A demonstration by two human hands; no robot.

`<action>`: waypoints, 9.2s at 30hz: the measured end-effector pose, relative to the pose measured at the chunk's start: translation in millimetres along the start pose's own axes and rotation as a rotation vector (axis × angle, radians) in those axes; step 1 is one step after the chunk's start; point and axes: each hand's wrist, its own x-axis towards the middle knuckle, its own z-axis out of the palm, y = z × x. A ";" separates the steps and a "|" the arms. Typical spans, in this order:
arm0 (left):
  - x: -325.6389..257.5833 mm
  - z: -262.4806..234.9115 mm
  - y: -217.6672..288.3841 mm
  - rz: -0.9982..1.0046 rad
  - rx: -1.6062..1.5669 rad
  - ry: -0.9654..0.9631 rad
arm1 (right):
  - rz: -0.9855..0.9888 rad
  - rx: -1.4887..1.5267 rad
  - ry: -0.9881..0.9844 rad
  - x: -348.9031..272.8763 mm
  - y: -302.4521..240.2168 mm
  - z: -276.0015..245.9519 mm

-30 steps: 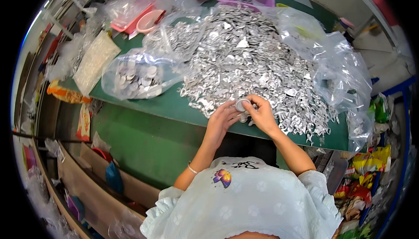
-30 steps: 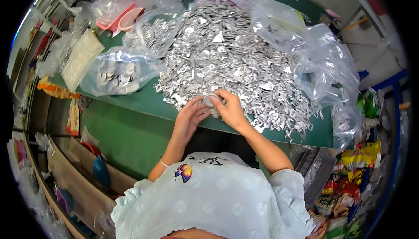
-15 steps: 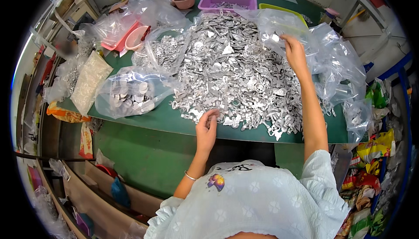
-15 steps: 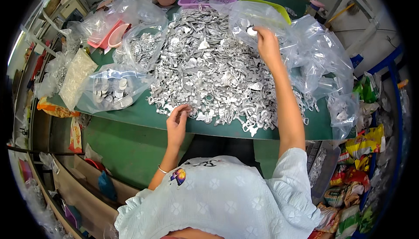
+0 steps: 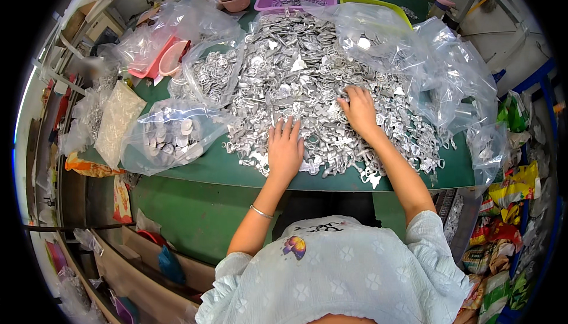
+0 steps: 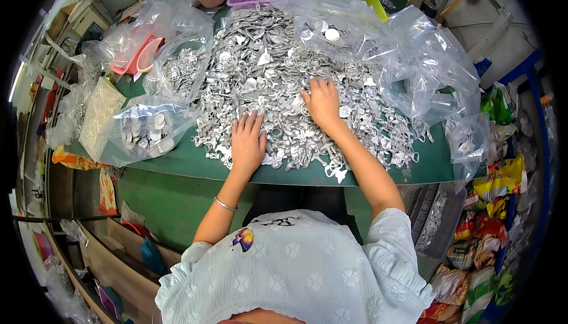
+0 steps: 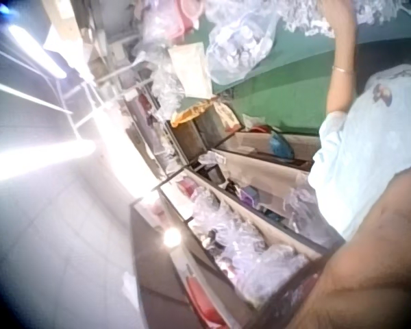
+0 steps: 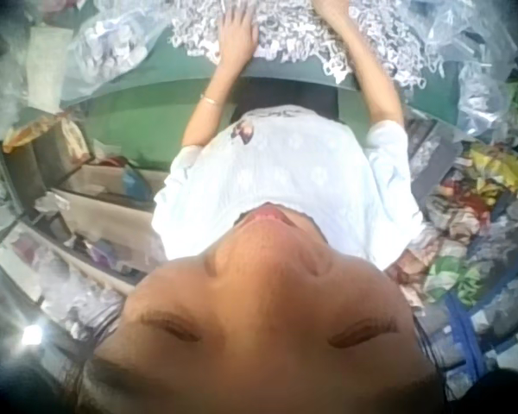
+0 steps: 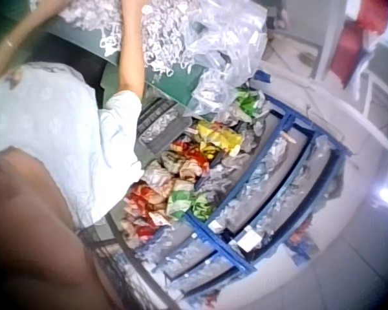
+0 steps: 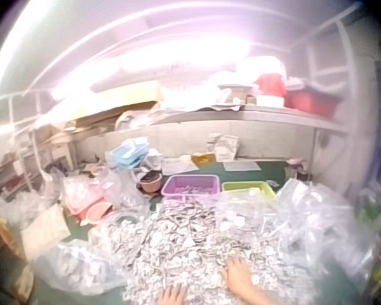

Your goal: The person sorts silver-colored metal components from a large pile on a table, picking them up by hand and placing them into plastic bags.

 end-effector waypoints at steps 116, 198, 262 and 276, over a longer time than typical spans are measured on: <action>-10.2 -48.8 50.9 -1.078 -2.120 -0.328 | -0.045 0.647 -0.426 -41.3 -42.0 -74.8; -66.5 -20.3 69.7 -1.377 -2.637 -0.481 | -0.210 0.522 -0.435 -47.1 -48.3 -69.0; -79.4 -33.3 72.8 -1.250 -2.647 -0.406 | -0.420 -0.218 -0.226 -71.5 -56.0 -42.2; -79.0 -38.1 75.2 -1.383 -2.511 -0.208 | -0.206 0.494 -0.546 -72.9 -73.4 -73.9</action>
